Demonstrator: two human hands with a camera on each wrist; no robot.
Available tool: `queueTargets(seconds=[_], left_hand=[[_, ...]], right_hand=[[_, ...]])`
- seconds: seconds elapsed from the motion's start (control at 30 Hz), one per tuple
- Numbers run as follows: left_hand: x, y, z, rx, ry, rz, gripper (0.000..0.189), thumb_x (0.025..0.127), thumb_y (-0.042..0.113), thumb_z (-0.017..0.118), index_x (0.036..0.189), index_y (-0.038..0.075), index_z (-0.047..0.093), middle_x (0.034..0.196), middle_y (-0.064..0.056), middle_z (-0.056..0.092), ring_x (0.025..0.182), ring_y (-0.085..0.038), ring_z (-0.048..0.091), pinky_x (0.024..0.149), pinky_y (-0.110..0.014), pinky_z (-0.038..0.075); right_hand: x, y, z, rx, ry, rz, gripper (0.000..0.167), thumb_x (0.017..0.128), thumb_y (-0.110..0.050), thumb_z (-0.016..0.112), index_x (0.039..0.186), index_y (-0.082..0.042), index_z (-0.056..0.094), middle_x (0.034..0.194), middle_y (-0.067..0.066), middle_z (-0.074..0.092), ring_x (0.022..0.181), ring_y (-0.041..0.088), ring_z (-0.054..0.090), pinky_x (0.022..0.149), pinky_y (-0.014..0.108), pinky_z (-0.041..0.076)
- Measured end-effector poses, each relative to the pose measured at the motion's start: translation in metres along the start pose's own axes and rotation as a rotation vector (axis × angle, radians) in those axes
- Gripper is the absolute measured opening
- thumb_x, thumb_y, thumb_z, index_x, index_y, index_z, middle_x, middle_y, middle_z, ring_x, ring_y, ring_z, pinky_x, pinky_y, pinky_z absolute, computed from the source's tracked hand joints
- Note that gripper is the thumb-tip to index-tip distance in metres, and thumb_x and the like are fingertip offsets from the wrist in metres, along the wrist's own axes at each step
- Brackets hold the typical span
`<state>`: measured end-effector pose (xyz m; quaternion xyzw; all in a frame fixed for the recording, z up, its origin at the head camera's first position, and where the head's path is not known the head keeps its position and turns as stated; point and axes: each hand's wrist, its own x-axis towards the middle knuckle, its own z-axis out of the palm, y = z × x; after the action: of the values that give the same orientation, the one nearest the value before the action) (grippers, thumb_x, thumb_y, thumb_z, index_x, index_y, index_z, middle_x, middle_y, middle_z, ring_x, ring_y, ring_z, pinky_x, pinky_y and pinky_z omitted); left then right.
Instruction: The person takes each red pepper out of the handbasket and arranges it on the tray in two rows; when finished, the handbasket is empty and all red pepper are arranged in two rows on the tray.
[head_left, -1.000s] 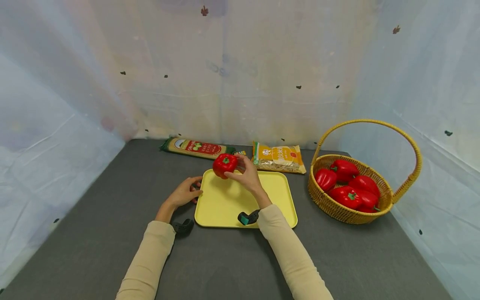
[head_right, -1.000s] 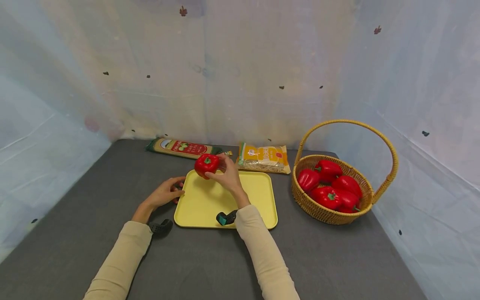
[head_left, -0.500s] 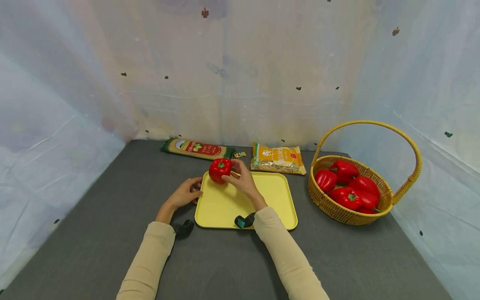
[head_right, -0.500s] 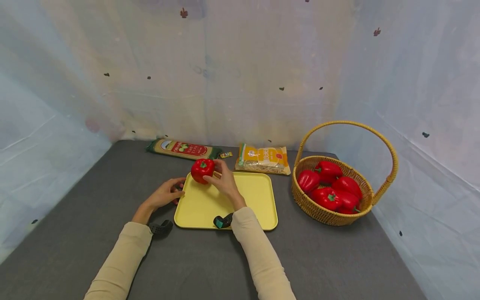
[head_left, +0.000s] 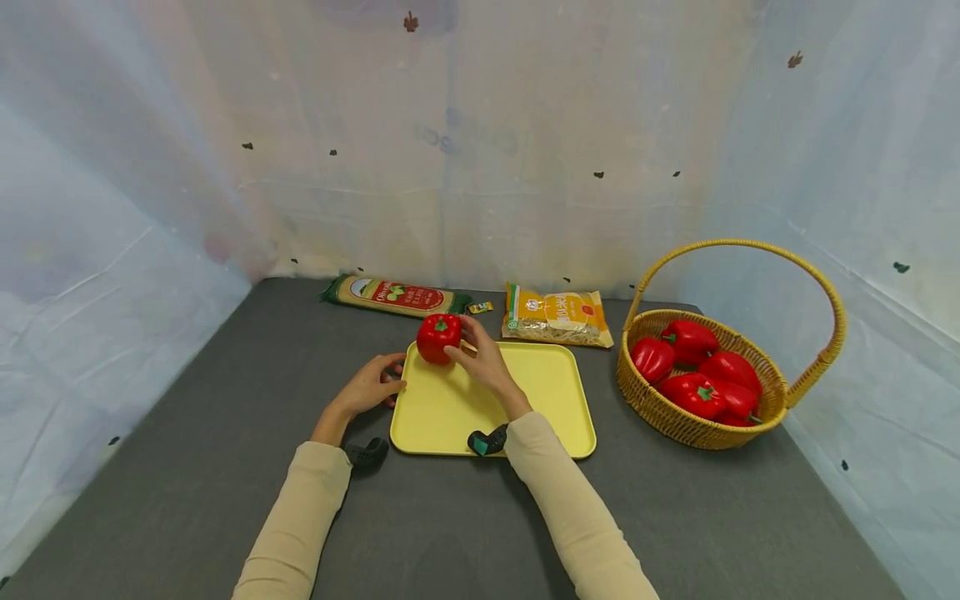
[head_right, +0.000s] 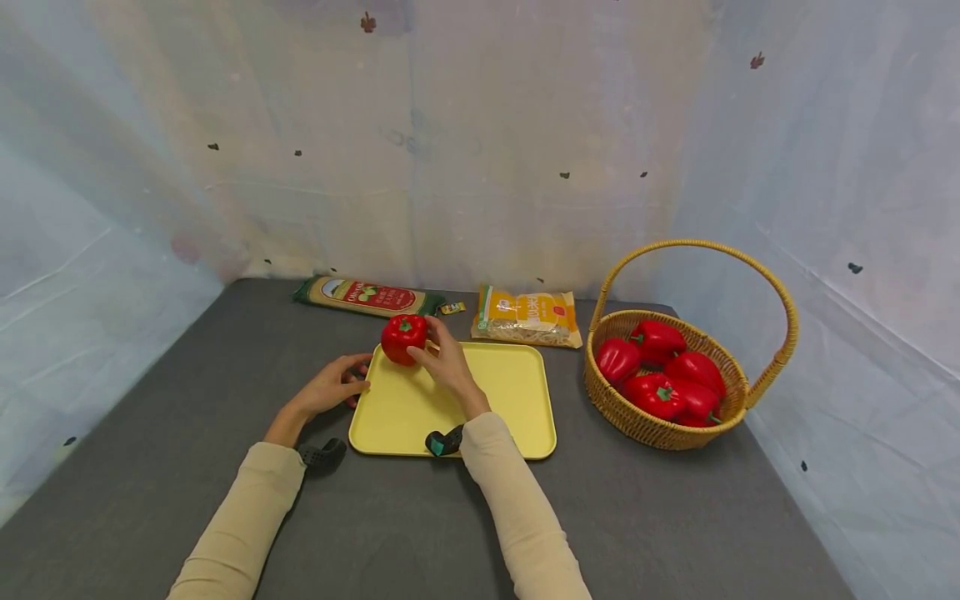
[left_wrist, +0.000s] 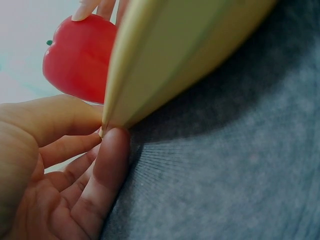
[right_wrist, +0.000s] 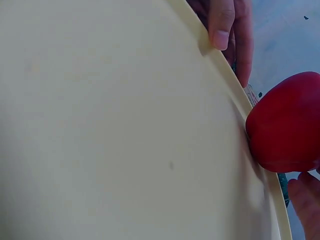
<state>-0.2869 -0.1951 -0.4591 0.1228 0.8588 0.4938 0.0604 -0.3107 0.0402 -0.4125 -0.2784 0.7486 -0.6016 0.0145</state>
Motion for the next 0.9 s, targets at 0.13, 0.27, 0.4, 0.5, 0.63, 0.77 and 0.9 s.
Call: queueTargets(seconds=[0.13, 0.27, 0.4, 0.5, 0.63, 0.77, 0.9], left_hand=[[0.0001, -0.0021, -0.0002, 0.006, -0.003, 0.01, 0.057, 0.091, 0.008, 0.058, 0.141, -0.004, 0.033, 0.116, -0.022, 0.043, 0.071, -0.02, 0.052, 0.056, -0.031, 0.054], [0.0006, -0.0033, 0.0001, -0.002, 0.001, 0.007, 0.057, 0.091, 0.007, 0.058, 0.141, -0.003, 0.034, 0.116, -0.021, 0.043, 0.072, -0.021, 0.052, 0.056, -0.032, 0.054], [0.0011, -0.0028, 0.0003, -0.005, 0.002, 0.001, 0.056, 0.091, 0.007, 0.058, 0.141, -0.002, 0.034, 0.116, -0.021, 0.043, 0.073, -0.022, 0.053, 0.057, -0.032, 0.054], [0.0014, -0.0019, -0.0001, -0.003, -0.002, 0.001, 0.057, 0.091, 0.007, 0.058, 0.141, -0.003, 0.034, 0.116, -0.021, 0.043, 0.073, -0.022, 0.053, 0.057, -0.032, 0.054], [0.0011, -0.0015, -0.0003, -0.021, -0.004, 0.007, 0.056, 0.091, 0.006, 0.058, 0.141, -0.003, 0.034, 0.115, -0.021, 0.043, 0.072, -0.022, 0.053, 0.056, -0.033, 0.054], [-0.0022, 0.003, -0.0004, -0.042, -0.006, 0.014, 0.056, 0.091, 0.005, 0.058, 0.14, -0.005, 0.034, 0.115, -0.022, 0.043, 0.071, -0.022, 0.053, 0.056, -0.034, 0.054], [-0.0026, 0.0031, -0.0006, -0.045, -0.004, 0.007, 0.056, 0.091, 0.005, 0.058, 0.14, -0.005, 0.034, 0.115, -0.022, 0.043, 0.072, -0.022, 0.052, 0.057, -0.034, 0.053]], right_hand=[[0.0001, 0.0004, 0.0, -0.009, -0.014, -0.001, 0.062, 0.092, -0.005, 0.057, 0.144, 0.004, 0.024, 0.144, 0.026, 0.032, 0.13, 0.039, 0.037, 0.101, 0.048, 0.038], [0.0006, 0.0004, -0.0003, -0.017, -0.042, -0.003, 0.062, 0.094, -0.006, 0.055, 0.145, 0.003, 0.022, 0.146, 0.025, 0.029, 0.13, 0.039, 0.036, 0.101, 0.047, 0.039], [0.0017, 0.0002, -0.0005, -0.01, -0.078, 0.007, 0.065, 0.095, -0.006, 0.052, 0.148, 0.001, 0.015, 0.15, 0.022, 0.021, 0.132, 0.038, 0.032, 0.101, 0.047, 0.037], [0.0018, 0.0003, -0.0003, 0.0, -0.094, 0.016, 0.068, 0.095, -0.006, 0.052, 0.149, -0.001, 0.011, 0.152, 0.02, 0.016, 0.134, 0.039, 0.03, 0.102, 0.047, 0.036], [0.0016, 0.0009, 0.0008, 0.017, -0.097, 0.021, 0.071, 0.094, -0.005, 0.053, 0.15, -0.003, 0.009, 0.152, 0.02, 0.015, 0.134, 0.041, 0.027, 0.103, 0.049, 0.034], [0.0019, 0.0019, 0.0018, 0.033, -0.096, 0.014, 0.073, 0.093, -0.003, 0.054, 0.15, -0.002, 0.007, 0.152, 0.022, 0.013, 0.133, 0.044, 0.026, 0.103, 0.053, 0.031], [0.0012, 0.0013, 0.0018, 0.016, -0.083, 0.019, 0.075, 0.092, -0.004, 0.056, 0.149, -0.002, 0.008, 0.152, 0.023, 0.014, 0.132, 0.045, 0.028, 0.102, 0.055, 0.033]])
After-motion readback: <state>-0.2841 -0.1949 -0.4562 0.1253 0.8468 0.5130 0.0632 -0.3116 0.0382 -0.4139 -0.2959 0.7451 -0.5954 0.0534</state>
